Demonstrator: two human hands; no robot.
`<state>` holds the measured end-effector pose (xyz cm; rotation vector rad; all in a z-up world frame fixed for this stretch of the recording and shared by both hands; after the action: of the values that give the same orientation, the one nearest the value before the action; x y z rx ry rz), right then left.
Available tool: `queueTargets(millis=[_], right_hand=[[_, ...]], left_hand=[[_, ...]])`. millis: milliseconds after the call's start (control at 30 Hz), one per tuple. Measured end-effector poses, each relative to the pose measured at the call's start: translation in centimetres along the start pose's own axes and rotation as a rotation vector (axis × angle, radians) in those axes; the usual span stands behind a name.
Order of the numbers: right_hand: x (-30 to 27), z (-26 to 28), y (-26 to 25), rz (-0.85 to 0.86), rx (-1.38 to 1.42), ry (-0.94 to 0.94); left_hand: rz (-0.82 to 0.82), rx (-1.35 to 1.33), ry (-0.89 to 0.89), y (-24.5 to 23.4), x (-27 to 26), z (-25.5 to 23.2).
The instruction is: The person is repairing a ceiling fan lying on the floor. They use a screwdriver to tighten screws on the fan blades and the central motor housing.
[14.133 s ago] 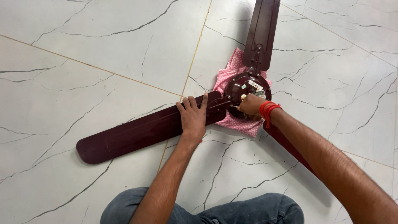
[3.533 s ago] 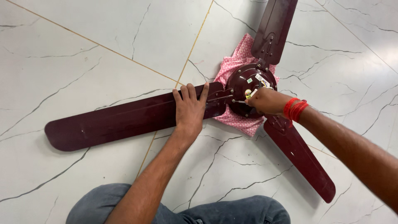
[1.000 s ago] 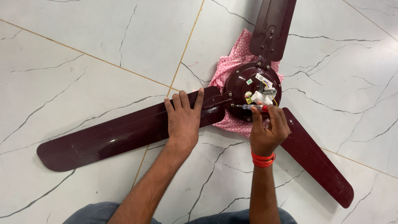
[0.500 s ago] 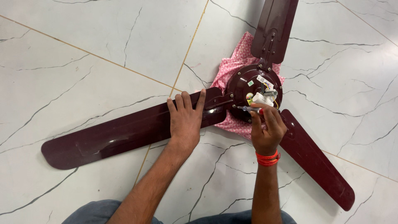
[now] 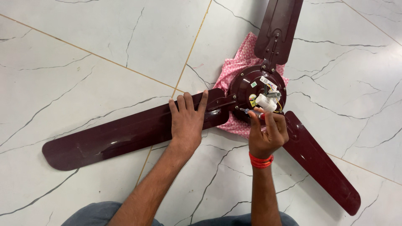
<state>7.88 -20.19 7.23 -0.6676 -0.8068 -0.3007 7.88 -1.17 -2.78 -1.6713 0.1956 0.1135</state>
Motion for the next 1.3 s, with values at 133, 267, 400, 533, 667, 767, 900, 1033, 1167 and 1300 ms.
queueTargets(millis=[133, 267, 400, 533, 667, 767, 900, 1033, 1167, 1300], right_hand=[[1.2, 0.0, 0.3, 0.131, -0.034, -0.002], [2.1, 0.5, 0.7, 0.302, 0.149, 0.032], [2.2, 0.8, 1.2, 0.325, 0.118, 0.062], [2.1, 0.5, 0.4, 0.11, 0.307, 0.101], [1.7, -0.8, -0.8, 0.041, 0.074, 0.151], [1.6, -1.2, -1.2, 0.044, 0.011, 0.179], [2.0, -0.2, -1.0, 0.086, 0.019, 0.149], [1.8, 1.8, -0.3, 0.197, 0.148, 0.002], [1.4, 1.2, -0.7, 0.207, 0.1, 0.033], [1.2, -1.5, -1.4, 0.252, 0.09, 0.179]], left_hand=[[-0.011, 0.009, 0.021, 0.3, 0.1, 0.0], [-0.034, 0.012, 0.012, 0.4, 0.1, 0.0], [-0.041, 0.015, 0.014, 0.2, 0.1, 0.0], [-0.044, -0.003, 0.011, 0.1, 0.2, 0.0], [-0.02, -0.003, 0.011, 0.3, 0.2, 0.0], [-0.029, -0.011, 0.003, 0.1, 0.1, -0.1], [-0.027, -0.005, 0.012, -0.4, 0.2, 0.0], [-0.007, -0.035, 0.0, 0.0, 0.3, -0.3], [-0.062, -0.012, 0.002, 0.0, 0.2, -0.2], [-0.057, 0.001, 0.005, 0.5, 0.3, -0.3]])
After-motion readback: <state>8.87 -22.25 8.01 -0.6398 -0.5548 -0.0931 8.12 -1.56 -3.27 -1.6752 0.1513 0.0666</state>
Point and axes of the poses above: each hand's wrist, its own x-axis towards the middle knuckle, its own y-axis out of the palm, z = x × y, the point moved 9 cm from there along x, towards the middle knuckle, and after that the axes turned 8 degrees about -z, right-handed, at the moved point
